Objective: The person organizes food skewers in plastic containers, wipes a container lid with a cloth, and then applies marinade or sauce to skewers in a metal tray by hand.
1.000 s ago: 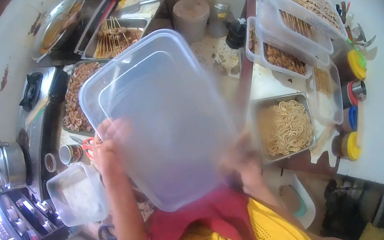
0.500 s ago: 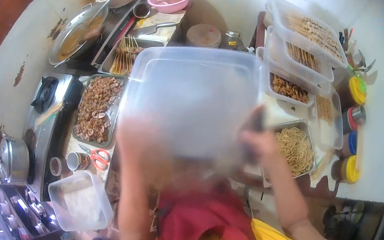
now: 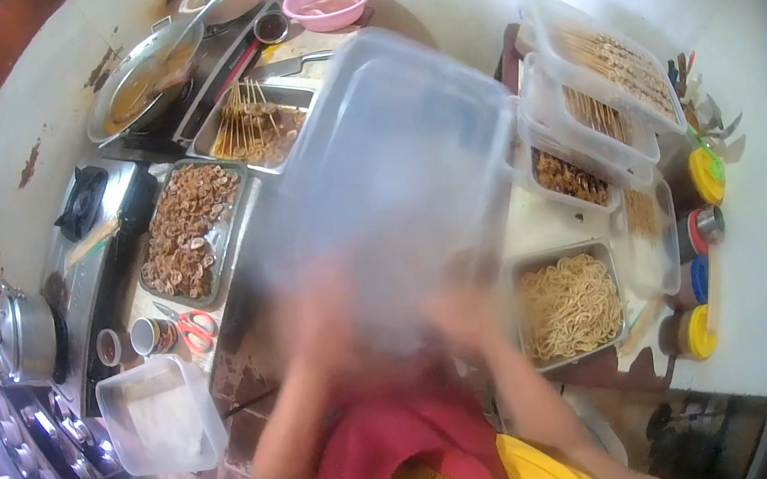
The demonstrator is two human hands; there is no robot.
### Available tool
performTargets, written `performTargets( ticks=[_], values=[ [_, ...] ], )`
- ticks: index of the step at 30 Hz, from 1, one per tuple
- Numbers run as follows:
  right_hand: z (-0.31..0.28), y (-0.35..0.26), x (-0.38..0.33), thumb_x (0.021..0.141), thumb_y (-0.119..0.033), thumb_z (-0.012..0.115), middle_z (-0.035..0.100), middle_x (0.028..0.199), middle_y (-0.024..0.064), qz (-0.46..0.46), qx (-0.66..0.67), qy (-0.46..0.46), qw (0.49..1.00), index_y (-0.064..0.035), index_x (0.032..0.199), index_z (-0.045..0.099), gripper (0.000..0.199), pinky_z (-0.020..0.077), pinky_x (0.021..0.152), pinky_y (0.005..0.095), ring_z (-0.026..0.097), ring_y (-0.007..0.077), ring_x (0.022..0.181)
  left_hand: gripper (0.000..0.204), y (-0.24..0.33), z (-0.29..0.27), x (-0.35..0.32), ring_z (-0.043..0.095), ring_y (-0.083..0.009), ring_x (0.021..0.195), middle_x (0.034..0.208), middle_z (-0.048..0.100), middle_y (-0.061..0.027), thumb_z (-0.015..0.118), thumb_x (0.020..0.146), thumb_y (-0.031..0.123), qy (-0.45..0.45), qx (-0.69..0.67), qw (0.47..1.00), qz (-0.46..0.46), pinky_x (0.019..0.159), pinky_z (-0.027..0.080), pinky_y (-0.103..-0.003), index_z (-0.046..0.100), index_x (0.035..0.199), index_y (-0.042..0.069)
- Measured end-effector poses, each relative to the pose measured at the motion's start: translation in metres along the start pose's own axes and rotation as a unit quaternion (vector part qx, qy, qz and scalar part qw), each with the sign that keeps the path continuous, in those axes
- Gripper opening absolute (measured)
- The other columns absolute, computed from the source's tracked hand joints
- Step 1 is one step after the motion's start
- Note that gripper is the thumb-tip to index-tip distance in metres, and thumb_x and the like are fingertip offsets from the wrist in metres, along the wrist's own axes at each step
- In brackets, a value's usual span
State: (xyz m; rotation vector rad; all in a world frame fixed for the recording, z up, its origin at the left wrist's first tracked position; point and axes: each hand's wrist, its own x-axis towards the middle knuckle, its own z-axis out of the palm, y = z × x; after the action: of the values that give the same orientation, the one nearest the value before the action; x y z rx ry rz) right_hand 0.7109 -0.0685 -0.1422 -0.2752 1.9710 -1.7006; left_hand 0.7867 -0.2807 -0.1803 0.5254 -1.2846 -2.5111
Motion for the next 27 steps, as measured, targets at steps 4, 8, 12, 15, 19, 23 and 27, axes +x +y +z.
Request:
performTargets(
  ticks=[4, 8, 12, 15, 19, 23, 27],
  values=[
    [-0.035, -0.032, 0.003, 0.085, -0.018, 0.073, 0.066, 0.097, 0.0085, 0.074, -0.091, 0.035, 0.992, 0.0007, 0.114, 0.055, 0.039, 0.0528, 0.078, 0.0337, 0.064, 0.0165, 0.086, 0.052, 0.036, -0.038, -0.015, 0.061, -0.0392, 0.112, 0.126, 0.058, -0.0241, 0.063, 0.083, 0.007, -0.092, 0.136, 0.986, -0.030, 0.087, 0.057, -0.049, 0.045, 0.131, 0.005],
    [-0.044, -0.038, 0.024, 0.093, -0.010, 0.060, 0.067, 0.091, 0.0112, -0.248, -0.174, 0.270, 0.914, -0.0003, 0.123, 0.052, 0.033, 0.0543, 0.076, 0.0363, 0.066, 0.0201, 0.081, 0.059, 0.040, -0.048, -0.017, 0.059, -0.0408, 0.116, 0.136, 0.051, -0.0243, 0.060, 0.081, 0.003, -0.074, 0.106, 0.992, -0.010, 0.084, 0.058, -0.049, 0.041, 0.137, 0.005],
    [0.040, -0.082, 0.001, 0.096, -0.029, 0.053, 0.055, 0.128, 0.0247, -0.206, -0.382, 0.030, 0.900, -0.0022, 0.138, 0.046, 0.050, 0.0337, 0.107, 0.0489, 0.053, 0.0322, 0.121, 0.072, 0.028, -0.029, -0.022, 0.055, -0.0391, 0.122, 0.144, 0.043, -0.0214, 0.058, 0.079, 0.001, -0.098, 0.129, 0.987, 0.017, 0.084, 0.058, -0.048, 0.033, 0.146, 0.008],
    [0.073, -0.047, 0.026, 0.098, -0.035, 0.044, 0.049, 0.135, 0.0282, -0.381, -0.488, 0.070, 0.782, -0.0005, 0.136, 0.048, 0.051, 0.0260, 0.112, 0.0517, 0.046, 0.0342, 0.131, 0.082, 0.049, 0.022, -0.037, 0.052, -0.0373, 0.126, 0.147, 0.041, -0.0191, 0.060, 0.077, 0.003, -0.147, 0.098, 0.984, -0.028, 0.092, 0.054, -0.048, 0.025, 0.151, 0.009],
    [0.021, -0.087, 0.120, 0.099, -0.028, 0.042, 0.061, 0.089, 0.0170, -0.319, -0.217, 0.189, 0.903, -0.0015, 0.099, 0.055, 0.030, 0.0485, 0.085, 0.0466, 0.064, 0.0282, 0.098, 0.086, 0.071, 0.037, -0.064, 0.051, -0.0373, 0.127, 0.147, 0.041, -0.0186, 0.063, 0.075, 0.006, -0.215, 0.062, 0.966, -0.131, 0.102, 0.046, -0.049, 0.023, 0.152, 0.008],
    [0.061, -0.121, 0.115, 0.095, -0.029, 0.051, 0.054, 0.116, 0.0197, -0.357, -0.242, 0.187, 0.883, -0.0019, 0.122, 0.050, 0.038, 0.0417, 0.097, 0.0468, 0.054, 0.0332, 0.115, 0.083, 0.072, 0.025, -0.051, 0.055, -0.0335, 0.122, 0.141, 0.048, -0.0183, 0.062, 0.072, 0.003, -0.210, 0.110, 0.969, -0.062, 0.099, 0.048, -0.047, 0.029, 0.148, 0.005],
    [0.113, -0.099, 0.031, 0.089, -0.024, 0.060, 0.042, 0.146, 0.0223, -0.397, -0.497, 0.035, 0.771, -0.0036, 0.142, 0.045, 0.059, 0.0274, 0.112, 0.0504, 0.036, 0.0383, 0.138, 0.090, 0.101, 0.011, -0.045, 0.062, -0.0271, 0.108, 0.134, 0.053, -0.0177, 0.059, 0.066, -0.002, -0.106, 0.076, 0.991, 0.014, 0.085, 0.054, -0.040, 0.027, 0.149, 0.007]
  ],
)
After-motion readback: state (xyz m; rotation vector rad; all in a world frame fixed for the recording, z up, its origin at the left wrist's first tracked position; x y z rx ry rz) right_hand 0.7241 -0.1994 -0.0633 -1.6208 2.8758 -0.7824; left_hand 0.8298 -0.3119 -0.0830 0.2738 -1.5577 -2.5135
